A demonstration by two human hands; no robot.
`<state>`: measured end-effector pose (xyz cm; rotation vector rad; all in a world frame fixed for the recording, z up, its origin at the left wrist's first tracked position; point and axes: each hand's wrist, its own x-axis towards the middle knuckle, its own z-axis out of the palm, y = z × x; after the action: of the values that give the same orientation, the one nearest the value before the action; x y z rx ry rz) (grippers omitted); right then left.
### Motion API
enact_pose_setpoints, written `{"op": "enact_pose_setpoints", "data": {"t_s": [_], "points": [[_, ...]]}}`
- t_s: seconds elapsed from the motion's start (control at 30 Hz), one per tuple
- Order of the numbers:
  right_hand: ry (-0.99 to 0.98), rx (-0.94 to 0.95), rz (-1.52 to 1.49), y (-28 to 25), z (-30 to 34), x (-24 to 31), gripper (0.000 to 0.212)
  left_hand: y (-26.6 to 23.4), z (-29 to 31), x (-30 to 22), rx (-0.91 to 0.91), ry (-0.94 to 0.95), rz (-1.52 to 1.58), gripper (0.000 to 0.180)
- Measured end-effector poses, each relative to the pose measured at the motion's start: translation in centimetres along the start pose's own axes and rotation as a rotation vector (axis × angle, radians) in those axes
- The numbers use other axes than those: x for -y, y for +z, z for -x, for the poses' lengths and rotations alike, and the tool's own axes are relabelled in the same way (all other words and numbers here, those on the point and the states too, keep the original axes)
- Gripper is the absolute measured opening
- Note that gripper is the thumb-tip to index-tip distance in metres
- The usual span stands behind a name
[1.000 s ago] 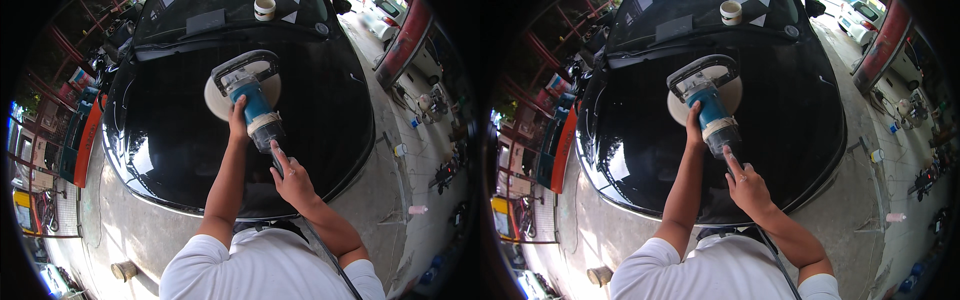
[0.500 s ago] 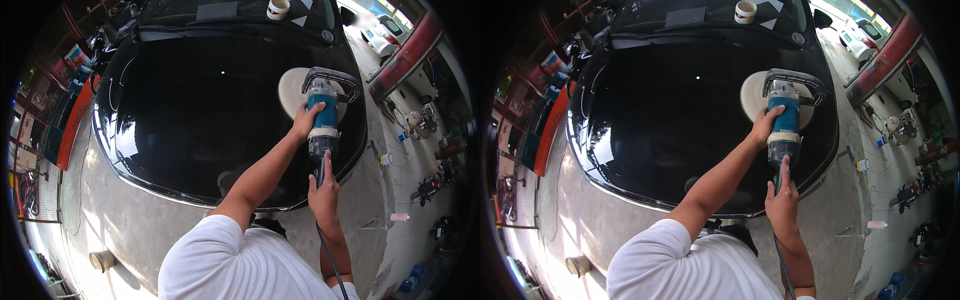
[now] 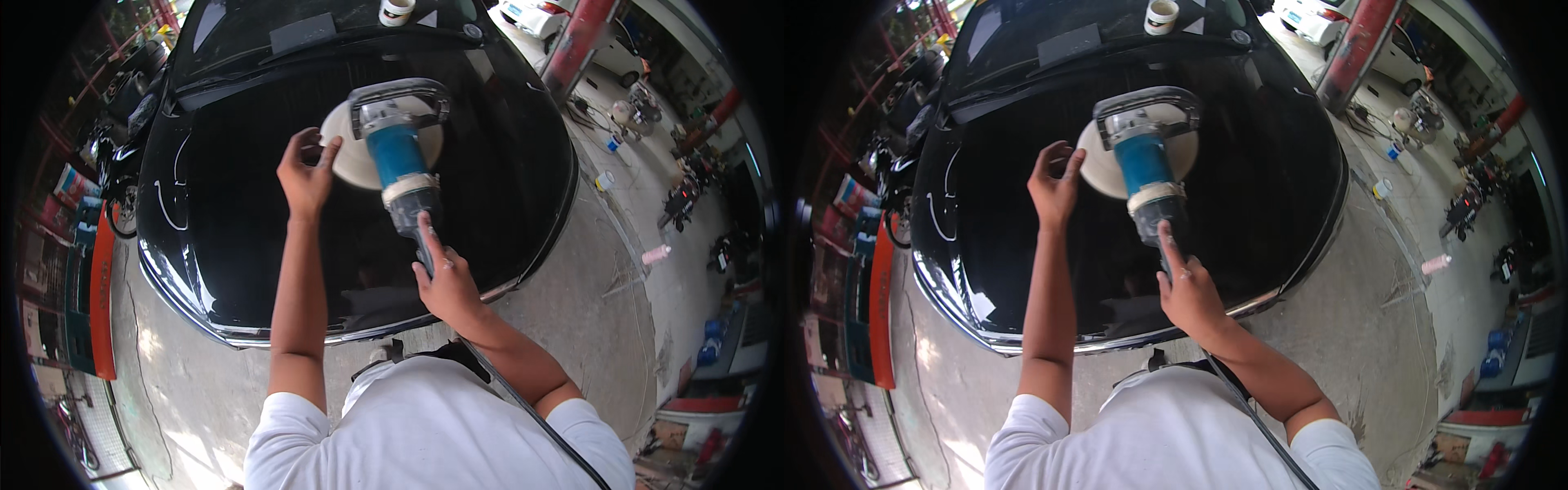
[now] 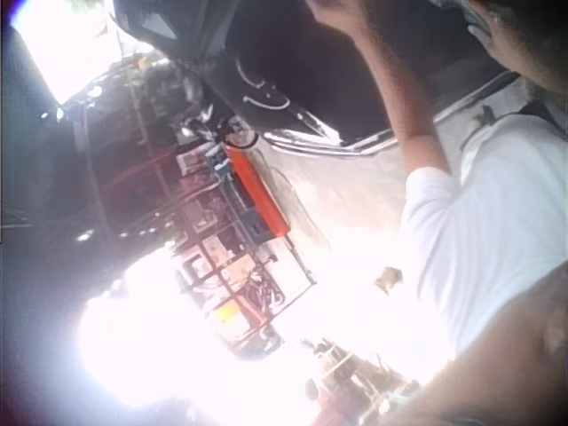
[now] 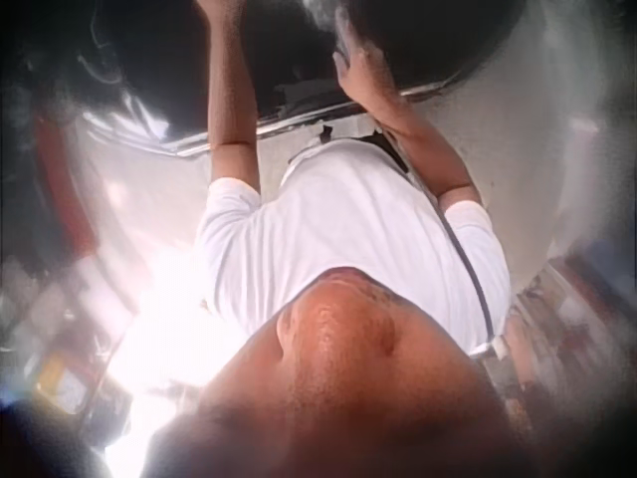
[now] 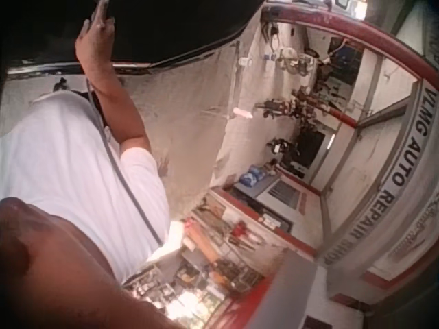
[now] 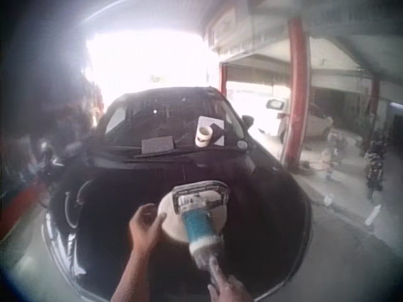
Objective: The person applies a pink liquid from a bottle onto the hood of a black car and then uses a rotary buffer to polish the surface. The person moves the buffer across the hood in circular motions, covering various sections of the car's front.
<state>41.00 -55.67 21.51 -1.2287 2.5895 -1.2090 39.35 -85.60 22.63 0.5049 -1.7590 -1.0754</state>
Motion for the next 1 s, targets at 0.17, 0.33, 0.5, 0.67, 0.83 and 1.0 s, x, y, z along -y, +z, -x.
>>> {"op": "enact_pose_setpoints", "data": {"t_s": [0.17,0.33,0.5,0.67,0.83,1.0], "points": [[-0.078,0.187,-0.066,3.9,1.1,5.2,0.09,-7.8,-3.0,5.0,0.193,0.109,0.149,0.054],[-0.149,0.495,-0.046,4.5,3.9,7.2,0.088,-16.4,2.4,6.9,-0.008,0.003,0.202,0.037],[-0.314,0.695,-0.105,4.2,7.6,4.8,0.087,-22.4,11.7,4.2,-0.222,-0.126,0.11,0.057],[-0.344,0.642,-0.131,-0.8,9.6,-1.7,0.083,-15.9,15.1,0.4,-0.229,-0.115,-0.04,0.05],[-0.131,0.484,-0.034,-9.0,12.3,-6.6,0.082,-1.3,14.3,-2.1,-0.038,0.022,0.125,0.046],[0.116,0.21,-0.092,-15.0,15.9,-11.3,0.084,15.2,13.9,-3.6,0.197,-0.019,0.205,0.034]]}}
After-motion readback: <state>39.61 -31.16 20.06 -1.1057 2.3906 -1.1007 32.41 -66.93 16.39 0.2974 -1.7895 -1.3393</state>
